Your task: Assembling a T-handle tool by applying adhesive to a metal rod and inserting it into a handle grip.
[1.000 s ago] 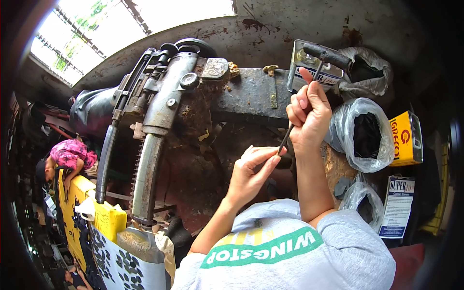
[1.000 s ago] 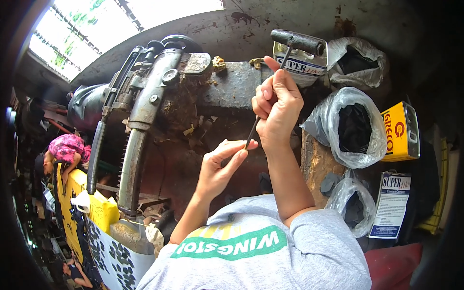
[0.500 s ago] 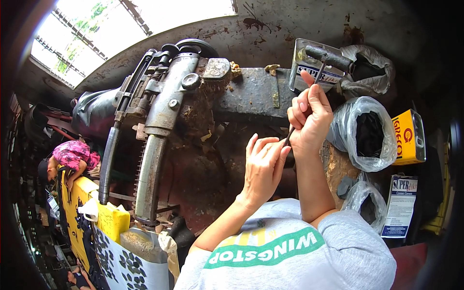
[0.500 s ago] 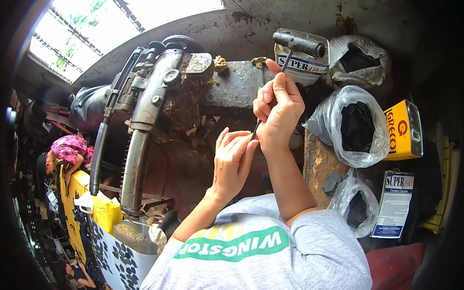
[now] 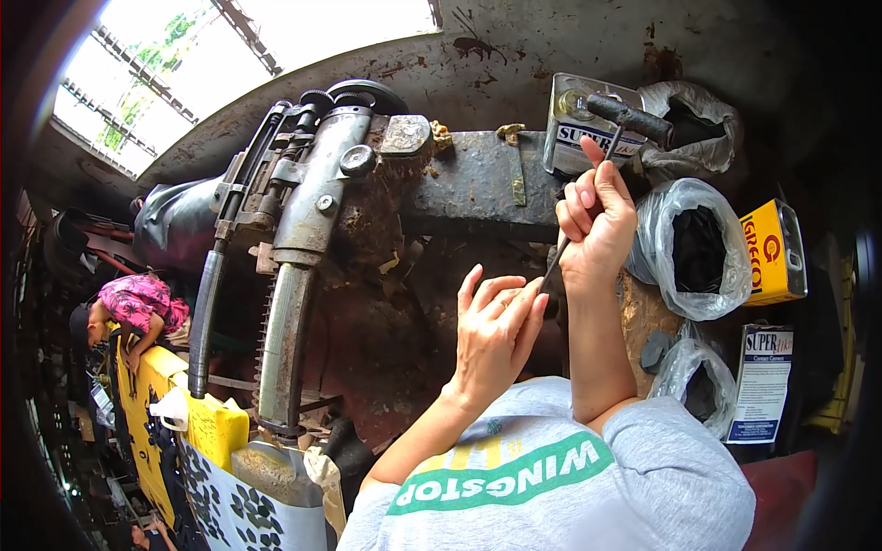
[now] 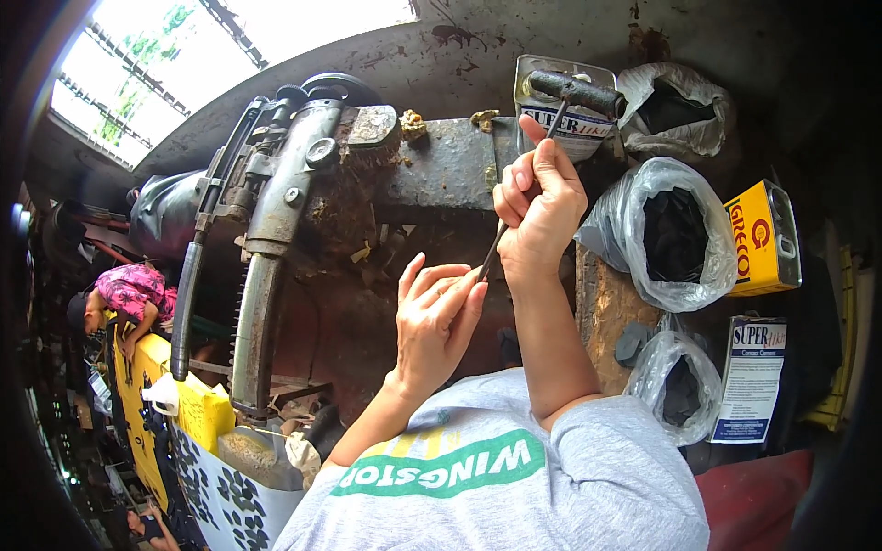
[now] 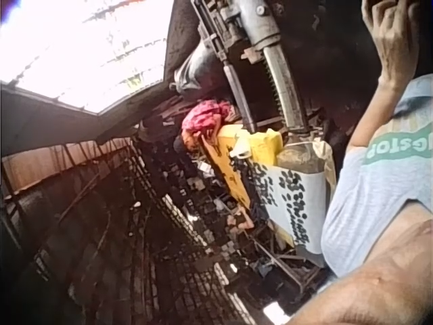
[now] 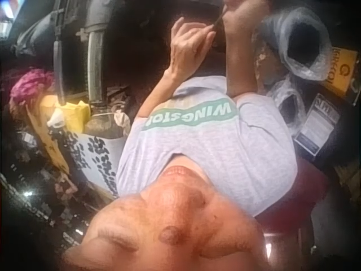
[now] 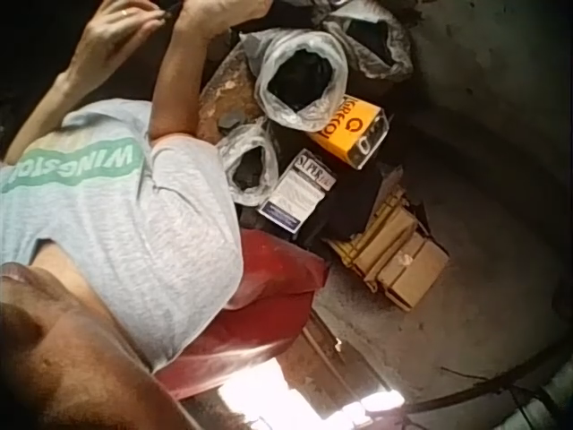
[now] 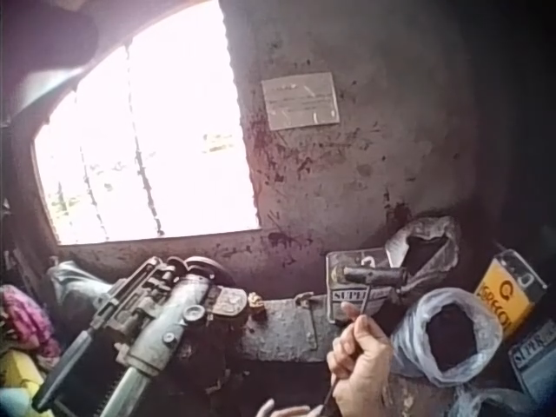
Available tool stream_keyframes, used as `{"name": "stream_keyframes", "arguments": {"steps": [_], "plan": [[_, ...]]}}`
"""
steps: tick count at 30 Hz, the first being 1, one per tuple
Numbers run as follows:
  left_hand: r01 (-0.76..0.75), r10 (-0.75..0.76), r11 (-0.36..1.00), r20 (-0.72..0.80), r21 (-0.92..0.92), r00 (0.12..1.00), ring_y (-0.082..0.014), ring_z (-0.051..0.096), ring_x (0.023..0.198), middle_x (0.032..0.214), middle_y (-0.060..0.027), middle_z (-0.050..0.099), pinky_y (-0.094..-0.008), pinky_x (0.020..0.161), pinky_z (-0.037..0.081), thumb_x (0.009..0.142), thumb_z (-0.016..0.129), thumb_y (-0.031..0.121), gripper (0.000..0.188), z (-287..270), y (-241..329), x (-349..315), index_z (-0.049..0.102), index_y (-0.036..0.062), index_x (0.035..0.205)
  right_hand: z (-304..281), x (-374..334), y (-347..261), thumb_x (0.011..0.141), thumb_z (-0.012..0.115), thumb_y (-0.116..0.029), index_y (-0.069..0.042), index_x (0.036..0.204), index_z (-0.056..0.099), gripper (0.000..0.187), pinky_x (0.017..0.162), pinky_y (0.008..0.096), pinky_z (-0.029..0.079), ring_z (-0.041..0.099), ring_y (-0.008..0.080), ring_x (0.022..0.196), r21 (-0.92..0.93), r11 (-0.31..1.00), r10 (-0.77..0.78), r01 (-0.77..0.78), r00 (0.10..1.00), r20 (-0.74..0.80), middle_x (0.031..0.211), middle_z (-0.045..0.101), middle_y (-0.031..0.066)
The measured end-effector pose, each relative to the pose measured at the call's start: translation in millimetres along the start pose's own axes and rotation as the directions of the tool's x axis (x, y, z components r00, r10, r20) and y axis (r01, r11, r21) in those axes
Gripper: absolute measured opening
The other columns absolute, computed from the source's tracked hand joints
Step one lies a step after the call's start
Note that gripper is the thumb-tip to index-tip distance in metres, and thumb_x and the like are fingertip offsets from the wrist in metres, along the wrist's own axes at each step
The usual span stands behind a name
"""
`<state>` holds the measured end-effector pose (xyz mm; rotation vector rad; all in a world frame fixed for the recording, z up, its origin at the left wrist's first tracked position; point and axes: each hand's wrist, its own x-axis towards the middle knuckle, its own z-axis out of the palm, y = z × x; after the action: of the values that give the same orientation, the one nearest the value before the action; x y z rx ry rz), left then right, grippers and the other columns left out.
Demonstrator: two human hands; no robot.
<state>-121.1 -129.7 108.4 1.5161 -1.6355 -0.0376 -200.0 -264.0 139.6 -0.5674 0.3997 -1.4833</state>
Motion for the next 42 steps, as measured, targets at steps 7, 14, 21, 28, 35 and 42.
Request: {"name": "stream_keyframes", "arguments": {"steps": [7,14,21,28,35,42], "plan": [[0.192,-0.144,0.9,0.15,-0.391,0.978,-0.018,0.066,0.097,0.098,-0.0047,0.073,-0.0477,0.104,0.034,0.092,0.061,0.011,0.017,-5,-11,-8,0.072,0.0048,0.104,-6,5,0,0.103,0.044,-0.019,0.005,0.121,0.055,0.033,0.038,0.0206,0.019,0.024,0.0041,0.044,0.061,0.997,0.032,-0.037,0.995,0.089,0.063,0.038,-0.0027],[0.512,-0.374,0.397,0.375,-0.762,0.848,-0.0177,0.055,0.119,0.13,-0.013,0.059,-0.0315,0.103,0.04,0.094,0.06,0.01,0.048,-25,-43,-4,0.046,0.0005,0.139,3,2,-4,0.103,0.044,-0.022,0.005,0.124,0.053,0.035,0.037,0.0201,0.018,0.022,0.0037,0.044,0.087,0.994,0.054,-0.071,0.981,0.184,0.063,0.037,-0.0032],[0.635,-0.295,0.468,0.568,-0.615,0.768,-0.0053,0.06,0.084,0.09,-0.006,0.072,-0.0196,0.073,0.043,0.099,0.055,0.03,0.034,-22,-20,15,0.071,-0.0003,0.102,16,-10,8,0.103,0.044,-0.022,0.005,0.123,0.053,0.035,0.037,0.02,0.017,0.022,0.003,0.043,0.095,0.981,0.146,-0.172,0.962,0.231,0.062,0.038,-0.0026],[0.665,-0.172,0.188,0.643,-0.723,0.747,-0.0079,0.06,0.088,0.097,-0.0096,0.071,-0.0223,0.078,0.043,0.098,0.057,0.021,0.029,-21,-26,7,0.066,-0.0036,0.111,11,-12,6,0.102,0.045,-0.021,0.005,0.122,0.054,0.034,0.036,0.0201,0.017,0.023,0.003,0.042,0.09,0.977,0.169,-0.191,0.963,0.208,0.062,0.039,-0.0021],[0.646,-0.052,-0.152,0.659,-0.748,0.751,-0.0208,0.056,0.118,0.119,-0.0191,0.064,-0.0356,0.105,0.038,0.099,0.05,0.02,0.044,-24,-32,-6,0.049,-0.0071,0.134,13,-10,10,0.103,0.042,-0.022,0.005,0.123,0.054,0.035,0.036,0.0207,0.017,0.022,0.0035,0.042,0.1,0.962,0.225,-0.255,0.945,0.238,0.062,0.038,-0.0028],[0.653,-0.103,-0.072,0.657,-0.754,0.747,-0.0211,0.057,0.116,0.116,-0.0183,0.066,-0.0403,0.106,0.036,0.101,0.043,0.042,0.054,-18,-42,-4,0.059,-0.005,0.124,16,-11,13,0.104,0.041,-0.022,0.005,0.123,0.054,0.036,0.036,0.0206,0.018,0.023,0.0036,0.043,0.096,0.957,0.238,-0.272,0.933,0.27,0.062,0.038,-0.0027]]}}
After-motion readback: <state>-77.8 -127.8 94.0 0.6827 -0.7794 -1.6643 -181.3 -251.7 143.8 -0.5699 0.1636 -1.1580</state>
